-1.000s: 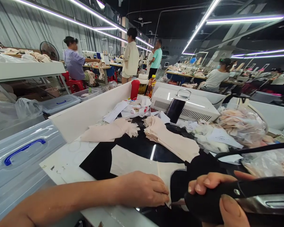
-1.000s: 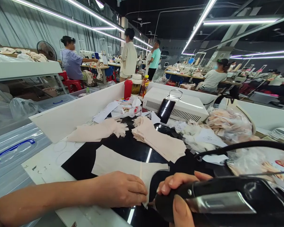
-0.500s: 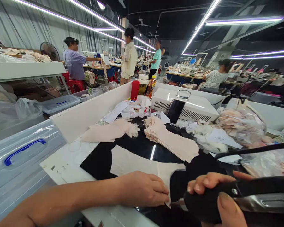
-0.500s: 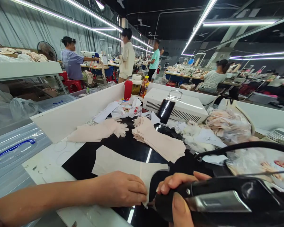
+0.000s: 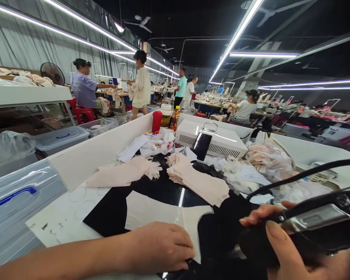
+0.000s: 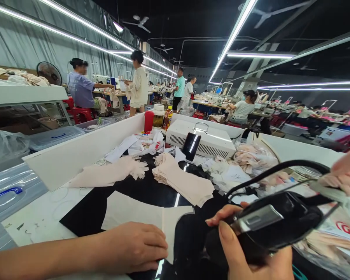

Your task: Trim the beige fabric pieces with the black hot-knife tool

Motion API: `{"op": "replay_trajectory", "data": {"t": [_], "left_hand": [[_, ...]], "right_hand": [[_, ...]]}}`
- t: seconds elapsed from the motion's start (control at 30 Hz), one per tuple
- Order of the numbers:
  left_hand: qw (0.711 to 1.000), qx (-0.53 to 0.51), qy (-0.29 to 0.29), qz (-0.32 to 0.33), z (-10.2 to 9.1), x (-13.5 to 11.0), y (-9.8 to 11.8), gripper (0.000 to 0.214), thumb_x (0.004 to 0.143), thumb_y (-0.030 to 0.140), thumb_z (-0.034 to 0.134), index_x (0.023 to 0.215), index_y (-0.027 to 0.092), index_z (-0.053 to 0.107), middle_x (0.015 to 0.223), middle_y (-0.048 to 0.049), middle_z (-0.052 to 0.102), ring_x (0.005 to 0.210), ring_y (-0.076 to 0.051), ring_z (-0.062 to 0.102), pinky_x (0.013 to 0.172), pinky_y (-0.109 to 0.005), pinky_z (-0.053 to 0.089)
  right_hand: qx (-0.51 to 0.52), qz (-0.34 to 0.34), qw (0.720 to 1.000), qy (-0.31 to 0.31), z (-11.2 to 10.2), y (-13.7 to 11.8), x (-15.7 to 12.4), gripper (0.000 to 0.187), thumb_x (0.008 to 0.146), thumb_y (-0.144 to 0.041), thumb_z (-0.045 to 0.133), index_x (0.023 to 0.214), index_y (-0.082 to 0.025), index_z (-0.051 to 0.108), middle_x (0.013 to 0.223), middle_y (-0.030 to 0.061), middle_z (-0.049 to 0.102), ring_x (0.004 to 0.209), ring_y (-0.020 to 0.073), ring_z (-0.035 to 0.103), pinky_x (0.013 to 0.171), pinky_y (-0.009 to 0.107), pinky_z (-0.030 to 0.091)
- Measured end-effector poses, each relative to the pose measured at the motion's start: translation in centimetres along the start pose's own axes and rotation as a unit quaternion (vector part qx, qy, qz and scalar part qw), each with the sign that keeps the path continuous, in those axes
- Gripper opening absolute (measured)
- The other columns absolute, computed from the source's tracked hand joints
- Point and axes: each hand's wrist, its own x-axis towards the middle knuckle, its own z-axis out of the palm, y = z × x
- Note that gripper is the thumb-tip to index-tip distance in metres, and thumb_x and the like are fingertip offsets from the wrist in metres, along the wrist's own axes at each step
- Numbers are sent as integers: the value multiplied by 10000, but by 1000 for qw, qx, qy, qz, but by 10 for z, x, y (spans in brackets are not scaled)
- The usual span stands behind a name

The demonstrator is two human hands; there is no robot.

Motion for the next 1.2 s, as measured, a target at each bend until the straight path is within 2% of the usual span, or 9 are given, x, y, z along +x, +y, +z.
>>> {"op": "replay_trajectory", "data": {"t": [0.13,0.23,0.37,0.5,0.6,0.73,0.97,1.1,1.2], "left_hand": [[997,-62,-27,-20,-9,-13,15,157,1132,249,634,1199,142,726,1174,-74,814,1102,-175,765,1105,-229,569],[993,-112,-28,-34,-20,-20,25,100,1116,237,663,1106,165,730,1153,-44,825,1029,-151,774,977,-180,598],[996,-77,-25,-23,-27,-6,25,134,1134,241,633,1207,159,711,1163,-52,817,1013,-151,761,989,-202,593],[999,30,21,15,-12,23,15,143,1143,259,620,1136,143,704,1058,-55,796,917,-151,742,998,-257,596],[996,87,8,26,2,40,9,151,1133,291,637,1138,152,698,1041,-36,764,926,-170,734,1041,-321,580],[994,100,-25,32,9,54,5,218,1151,346,613,1234,156,680,1061,-35,746,988,-183,727,1111,-361,535],[992,115,-50,33,19,62,-5,297,1109,415,692,1260,160,670,1041,-21,726,982,-194,717,1079,-371,547],[992,105,-65,7,24,59,-7,361,1089,443,721,1323,177,648,1115,-30,736,1019,-188,716,1127,-371,529],[994,96,-55,-11,26,55,-6,390,1091,446,719,1360,177,631,1161,-38,738,1046,-197,720,1148,-389,522]], "right_hand": [[18,0,999,29,-4,0,9,452,767,-431,982,1074,-275,690,886,-4,728,719,211,704,695,369,659],[27,7,999,33,-5,-1,10,495,746,-456,990,1084,-266,682,852,-4,728,707,211,707,678,362,656],[51,26,998,11,-4,-4,9,539,713,-473,1001,1076,-260,663,802,-13,715,664,193,691,621,323,640],[68,28,997,-6,-2,-4,8,523,744,-462,987,1089,-262,649,799,-11,712,648,202,689,585,348,643],[71,13,997,-18,1,-3,7,511,767,-469,976,1078,-259,630,781,-7,710,631,201,684,570,349,639],[80,3,996,-35,1,5,7,488,810,-445,958,1113,-264,622,804,-9,716,636,194,691,590,348,646],[79,-1,995,-64,-7,19,6,450,855,-362,934,1183,-276,638,844,0,747,657,208,725,634,374,664],[74,-16,995,-67,-8,19,5,413,883,-324,905,1195,-272,641,864,4,742,674,200,721,646,365,663],[80,-25,994,-70,-8,19,6,406,883,-310,905,1195,-268,648,861,11,737,671,200,718,637,362,660]]}}
